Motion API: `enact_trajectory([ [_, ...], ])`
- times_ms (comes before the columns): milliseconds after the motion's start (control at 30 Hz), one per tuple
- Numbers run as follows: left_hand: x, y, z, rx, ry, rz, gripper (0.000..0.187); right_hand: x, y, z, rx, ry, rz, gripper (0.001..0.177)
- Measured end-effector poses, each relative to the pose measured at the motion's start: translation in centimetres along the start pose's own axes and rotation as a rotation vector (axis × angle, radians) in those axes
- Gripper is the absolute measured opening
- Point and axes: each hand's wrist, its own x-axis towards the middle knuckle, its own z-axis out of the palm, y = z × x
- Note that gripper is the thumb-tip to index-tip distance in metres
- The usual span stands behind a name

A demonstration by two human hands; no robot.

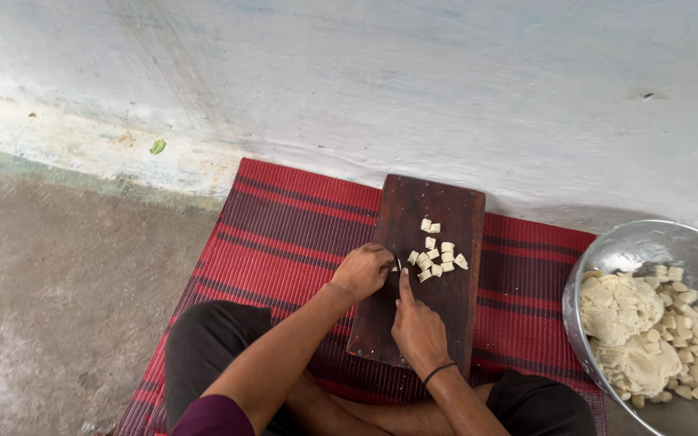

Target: The person rolls pieces of dough into long strips on a wooden board and uses a knife to cut them into small, bite-sized pieces.

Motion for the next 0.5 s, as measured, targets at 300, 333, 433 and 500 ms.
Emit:
enact_trajectory([
  [300,-0.3,0.2,0.4,0.028,0.007,-0.060,0.008,-0.1,0.4,0.3,-0.008,-0.167,0.056,0.064],
  [333,-0.1,0.4,0.2,0.031,0.020,-0.061,0.009,-0.4,0.6,0.5,-0.033,-0.121,0.017,0.066],
  [433,-1.1,1.3,-0.6,0.031,-0.074,-0.147,0.013,-2.5,1.2,1.6,-0.072,-0.049,-0.039,0.068],
  [500,-1.9,1.6,-0.6,0.083,0.004,-0.074,0.037,-3.2,1.7,1.9,-0.047,-0.085,0.018,0.066],
])
